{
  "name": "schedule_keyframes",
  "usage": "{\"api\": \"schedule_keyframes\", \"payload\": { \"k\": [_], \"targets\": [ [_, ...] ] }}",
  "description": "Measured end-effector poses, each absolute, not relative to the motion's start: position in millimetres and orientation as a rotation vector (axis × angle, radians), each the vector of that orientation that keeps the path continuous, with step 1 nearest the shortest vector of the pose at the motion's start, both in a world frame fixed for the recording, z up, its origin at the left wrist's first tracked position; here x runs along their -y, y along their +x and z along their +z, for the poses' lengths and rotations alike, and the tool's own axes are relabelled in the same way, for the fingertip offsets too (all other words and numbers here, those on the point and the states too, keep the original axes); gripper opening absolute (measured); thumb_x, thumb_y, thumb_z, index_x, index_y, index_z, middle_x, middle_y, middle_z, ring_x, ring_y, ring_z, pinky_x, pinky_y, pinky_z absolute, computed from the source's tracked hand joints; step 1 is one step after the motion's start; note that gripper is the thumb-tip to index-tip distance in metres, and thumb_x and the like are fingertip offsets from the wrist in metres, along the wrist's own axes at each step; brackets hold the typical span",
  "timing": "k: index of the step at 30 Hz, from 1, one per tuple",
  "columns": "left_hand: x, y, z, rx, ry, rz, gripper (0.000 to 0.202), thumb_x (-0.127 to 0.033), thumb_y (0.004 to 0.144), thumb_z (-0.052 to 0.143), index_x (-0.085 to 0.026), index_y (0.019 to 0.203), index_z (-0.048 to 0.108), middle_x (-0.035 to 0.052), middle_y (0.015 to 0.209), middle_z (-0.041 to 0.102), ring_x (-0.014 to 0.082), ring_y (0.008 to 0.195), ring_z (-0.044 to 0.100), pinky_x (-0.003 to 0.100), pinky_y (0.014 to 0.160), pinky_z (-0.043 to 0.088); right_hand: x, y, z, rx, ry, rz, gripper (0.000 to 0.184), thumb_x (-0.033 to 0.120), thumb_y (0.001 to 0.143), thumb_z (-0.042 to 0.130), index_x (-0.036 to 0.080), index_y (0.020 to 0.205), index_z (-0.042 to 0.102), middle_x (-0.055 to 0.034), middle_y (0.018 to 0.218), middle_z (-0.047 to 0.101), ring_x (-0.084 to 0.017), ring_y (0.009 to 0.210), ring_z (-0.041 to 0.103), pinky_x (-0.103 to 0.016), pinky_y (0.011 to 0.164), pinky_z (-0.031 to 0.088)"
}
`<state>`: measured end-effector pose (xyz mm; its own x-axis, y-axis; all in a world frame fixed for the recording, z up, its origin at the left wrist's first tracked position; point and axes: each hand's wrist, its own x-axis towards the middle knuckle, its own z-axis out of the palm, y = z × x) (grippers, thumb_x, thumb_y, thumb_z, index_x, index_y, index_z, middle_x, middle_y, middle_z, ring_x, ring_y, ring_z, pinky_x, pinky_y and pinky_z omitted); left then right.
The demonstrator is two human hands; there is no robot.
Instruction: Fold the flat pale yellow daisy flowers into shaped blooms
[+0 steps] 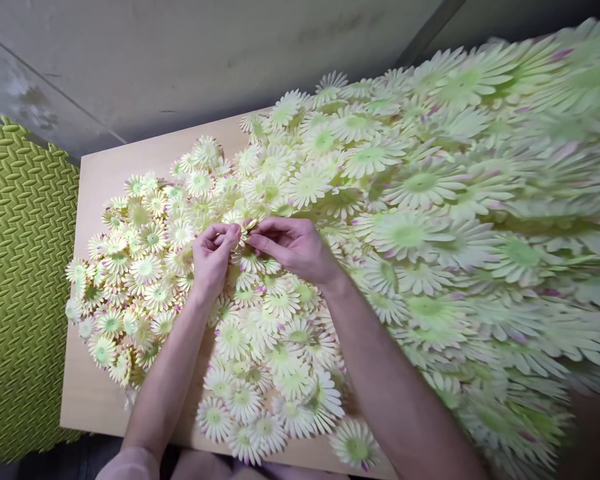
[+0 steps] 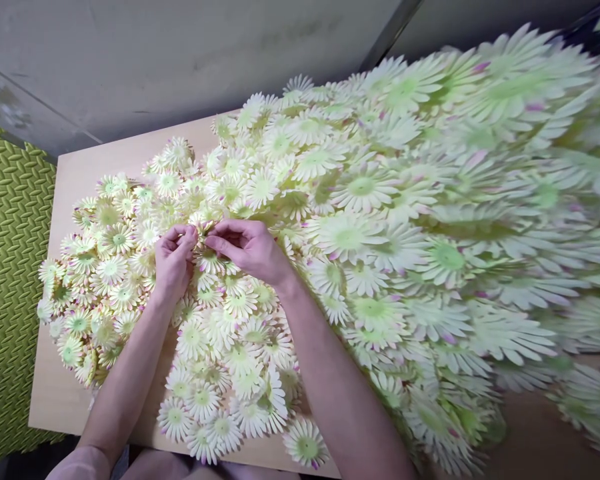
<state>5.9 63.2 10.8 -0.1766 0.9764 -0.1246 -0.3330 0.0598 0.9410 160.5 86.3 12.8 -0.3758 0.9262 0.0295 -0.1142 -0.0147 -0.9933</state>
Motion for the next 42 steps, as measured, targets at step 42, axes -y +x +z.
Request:
{"api": "schedule_keyframes", "payload": {
  "k": [42],
  "targets": [
    [-58,19,11,-1.076,0.605,1.319,0.039,-0.043,0.069,0.082,-0.017,0.065,0.052,-0.0096,0.048,0.040,0.0017,0.040,0.036,0.015,0.041,0.035,-89,171,17,0.980,-0.964,1.656,0.022,0.042,0.069,0.063,0.024,0.059,0.056,-0.0002,0.050,0.048,-0.016,0.044,0.044,-0.034,0.045,0.038]
  ]
}}
